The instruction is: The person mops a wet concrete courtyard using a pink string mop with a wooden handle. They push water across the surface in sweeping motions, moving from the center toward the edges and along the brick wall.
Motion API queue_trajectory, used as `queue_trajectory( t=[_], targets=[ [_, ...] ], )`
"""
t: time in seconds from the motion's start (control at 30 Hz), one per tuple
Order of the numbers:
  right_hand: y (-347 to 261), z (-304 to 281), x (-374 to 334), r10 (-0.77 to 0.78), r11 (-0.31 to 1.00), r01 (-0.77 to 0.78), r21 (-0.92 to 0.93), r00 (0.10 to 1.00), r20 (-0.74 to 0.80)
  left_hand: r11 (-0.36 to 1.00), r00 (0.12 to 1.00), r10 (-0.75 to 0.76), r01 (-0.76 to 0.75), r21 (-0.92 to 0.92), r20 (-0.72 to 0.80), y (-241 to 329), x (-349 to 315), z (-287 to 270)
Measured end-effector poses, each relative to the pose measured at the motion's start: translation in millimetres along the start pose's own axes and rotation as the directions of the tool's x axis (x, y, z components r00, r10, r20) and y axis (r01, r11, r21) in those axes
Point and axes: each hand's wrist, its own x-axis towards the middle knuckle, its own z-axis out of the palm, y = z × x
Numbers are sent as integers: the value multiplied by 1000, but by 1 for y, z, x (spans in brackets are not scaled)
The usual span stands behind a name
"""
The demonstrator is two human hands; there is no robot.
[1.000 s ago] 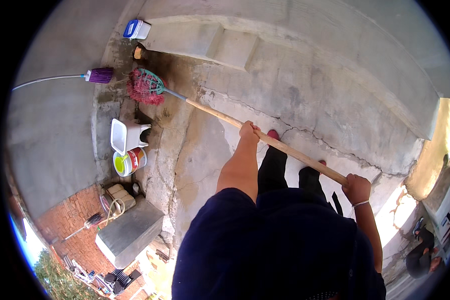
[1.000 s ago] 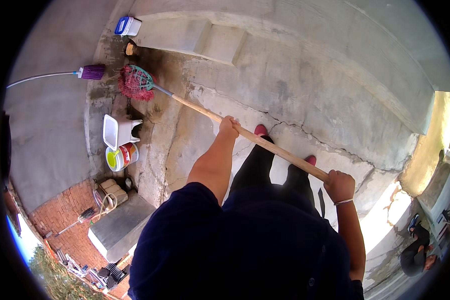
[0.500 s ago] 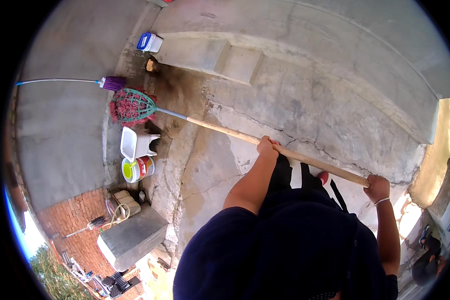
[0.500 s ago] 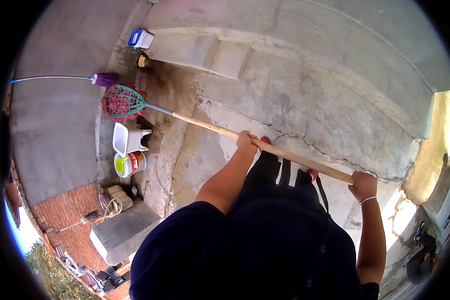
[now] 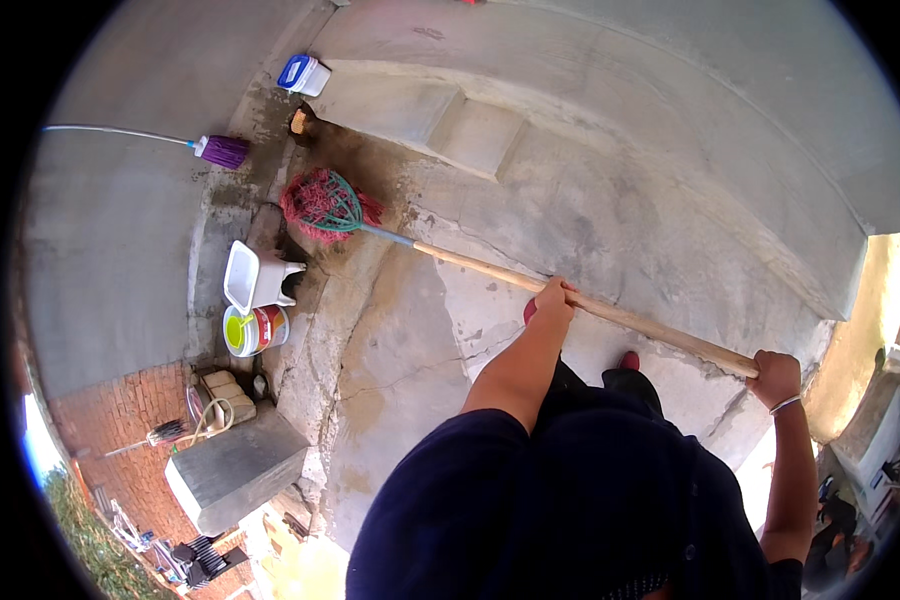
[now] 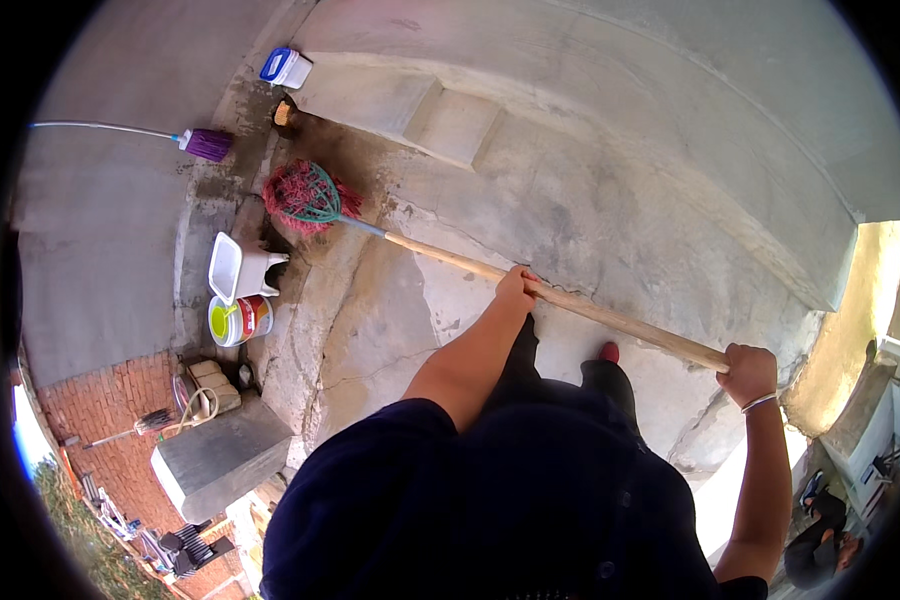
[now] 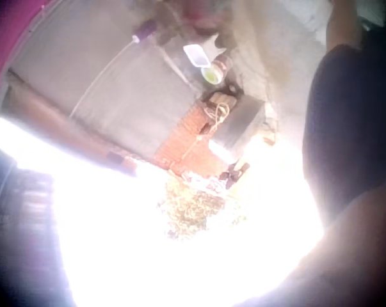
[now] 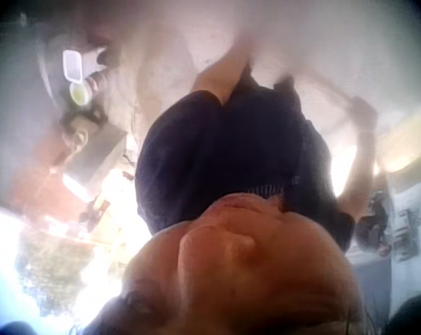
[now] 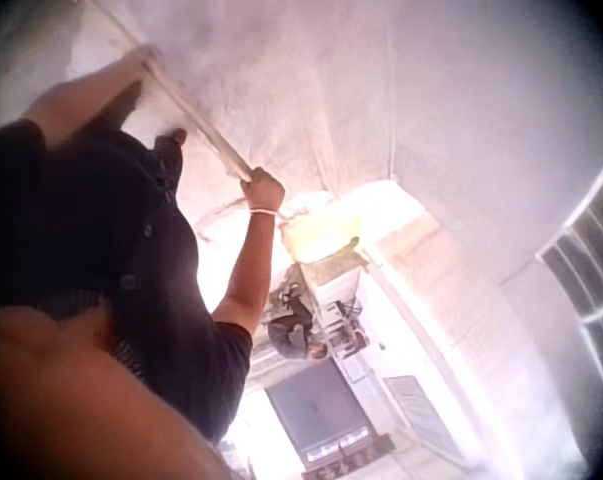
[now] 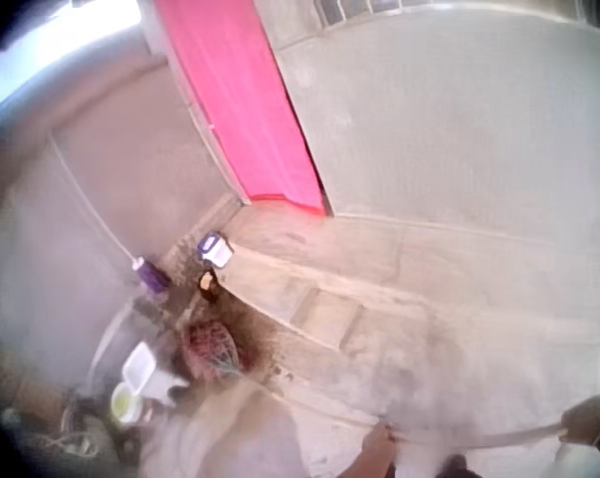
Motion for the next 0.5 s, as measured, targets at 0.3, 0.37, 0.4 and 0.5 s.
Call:
queue_trajectory(
  t=[0.3,0.37,0.4,0.5],
  targets=[
    [219,-171,72,-245,895,-37,-445,791,-560,778,916,249,5,-628,315,-32,-147,54],
    [241,-194,88,-157,872,-140,-468,826,-541,650,919,307,-13,-759,247,-23,-175,24],
    [239,-202,102,-147,854,-172,-490,825,-545,542,915,390,-141,-828,100,11,-123,-42],
    [158,-215,133,-249,902,-59,-427,737,-628,439,949,220,-303,-846,-226,41,-130,-166]
  ],
)
